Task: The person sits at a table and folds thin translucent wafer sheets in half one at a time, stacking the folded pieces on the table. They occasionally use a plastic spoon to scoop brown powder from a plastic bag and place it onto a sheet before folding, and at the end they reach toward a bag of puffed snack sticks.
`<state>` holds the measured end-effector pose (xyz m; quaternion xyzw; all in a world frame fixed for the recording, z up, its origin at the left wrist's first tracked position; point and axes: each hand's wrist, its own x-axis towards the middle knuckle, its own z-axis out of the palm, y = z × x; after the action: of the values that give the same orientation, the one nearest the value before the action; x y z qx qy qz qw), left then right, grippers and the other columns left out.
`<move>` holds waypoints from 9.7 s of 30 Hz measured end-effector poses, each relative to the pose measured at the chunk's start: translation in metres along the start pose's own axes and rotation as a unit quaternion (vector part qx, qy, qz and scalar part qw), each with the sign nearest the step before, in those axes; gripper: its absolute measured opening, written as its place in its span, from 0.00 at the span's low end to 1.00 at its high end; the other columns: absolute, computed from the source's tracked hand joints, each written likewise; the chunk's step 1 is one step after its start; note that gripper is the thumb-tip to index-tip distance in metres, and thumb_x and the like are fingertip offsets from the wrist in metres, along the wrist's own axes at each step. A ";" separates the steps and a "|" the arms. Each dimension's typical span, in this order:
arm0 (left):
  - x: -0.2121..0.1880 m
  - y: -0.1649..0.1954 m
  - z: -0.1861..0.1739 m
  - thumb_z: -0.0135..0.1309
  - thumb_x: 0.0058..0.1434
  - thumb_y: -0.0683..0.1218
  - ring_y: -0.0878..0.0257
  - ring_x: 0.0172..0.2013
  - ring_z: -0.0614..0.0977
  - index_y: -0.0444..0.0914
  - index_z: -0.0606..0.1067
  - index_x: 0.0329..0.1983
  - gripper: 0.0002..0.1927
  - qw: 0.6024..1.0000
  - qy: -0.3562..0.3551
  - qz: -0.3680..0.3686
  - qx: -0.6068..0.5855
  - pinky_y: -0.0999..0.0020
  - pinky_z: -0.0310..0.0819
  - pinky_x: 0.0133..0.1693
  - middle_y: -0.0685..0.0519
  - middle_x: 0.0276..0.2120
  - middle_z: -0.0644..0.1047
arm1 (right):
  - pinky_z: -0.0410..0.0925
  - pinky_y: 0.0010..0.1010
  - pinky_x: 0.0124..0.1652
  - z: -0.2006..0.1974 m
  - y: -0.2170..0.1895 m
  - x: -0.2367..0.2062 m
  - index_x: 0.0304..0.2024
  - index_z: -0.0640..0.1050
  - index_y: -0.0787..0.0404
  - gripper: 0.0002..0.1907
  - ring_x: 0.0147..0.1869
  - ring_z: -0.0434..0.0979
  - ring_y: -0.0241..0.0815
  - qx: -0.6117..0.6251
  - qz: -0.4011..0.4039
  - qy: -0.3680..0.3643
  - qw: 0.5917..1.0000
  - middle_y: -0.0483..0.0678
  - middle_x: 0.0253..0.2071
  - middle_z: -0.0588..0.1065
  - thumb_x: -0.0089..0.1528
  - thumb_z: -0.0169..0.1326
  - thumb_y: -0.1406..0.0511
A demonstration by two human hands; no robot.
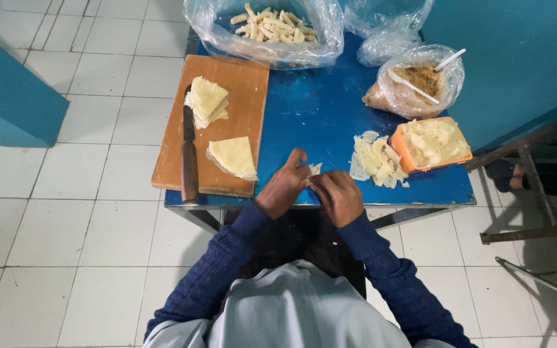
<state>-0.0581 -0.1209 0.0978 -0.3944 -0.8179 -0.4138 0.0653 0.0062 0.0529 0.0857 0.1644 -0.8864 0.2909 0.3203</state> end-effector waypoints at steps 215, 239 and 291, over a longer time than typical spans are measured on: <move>-0.032 0.048 -0.015 0.50 0.72 0.44 0.67 0.48 0.79 0.30 0.70 0.61 0.18 0.887 0.225 -0.187 -0.358 0.69 0.75 0.50 0.49 0.49 0.79 | 0.66 0.26 0.39 0.009 0.007 0.025 0.47 0.79 0.63 0.05 0.39 0.71 0.31 0.400 0.260 -0.073 0.876 0.44 0.37 0.75 0.71 0.56 0.67; -0.048 0.046 -0.037 0.52 0.72 0.45 0.67 0.45 0.79 0.30 0.70 0.59 0.17 0.847 0.271 -0.192 -0.416 0.71 0.75 0.47 0.50 0.47 0.78 | 0.69 0.37 0.49 0.016 0.040 0.024 0.41 0.80 0.59 0.07 0.51 0.79 0.48 -0.023 -0.077 -0.034 0.996 0.46 0.49 0.81 0.60 0.60 0.71; -0.043 0.043 -0.020 0.50 0.71 0.43 0.68 0.44 0.79 0.30 0.71 0.56 0.15 0.881 0.226 -0.198 -0.365 0.70 0.76 0.45 0.51 0.45 0.79 | 0.76 0.32 0.47 0.011 0.083 0.008 0.47 0.75 0.63 0.05 0.46 0.82 0.43 0.723 0.405 -0.017 0.560 0.52 0.44 0.79 0.69 0.51 0.69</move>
<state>-0.0030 -0.1461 0.1194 -0.1157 -0.6328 -0.7655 0.0160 -0.0448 0.1091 0.0502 -0.0305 -0.3580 0.9305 -0.0720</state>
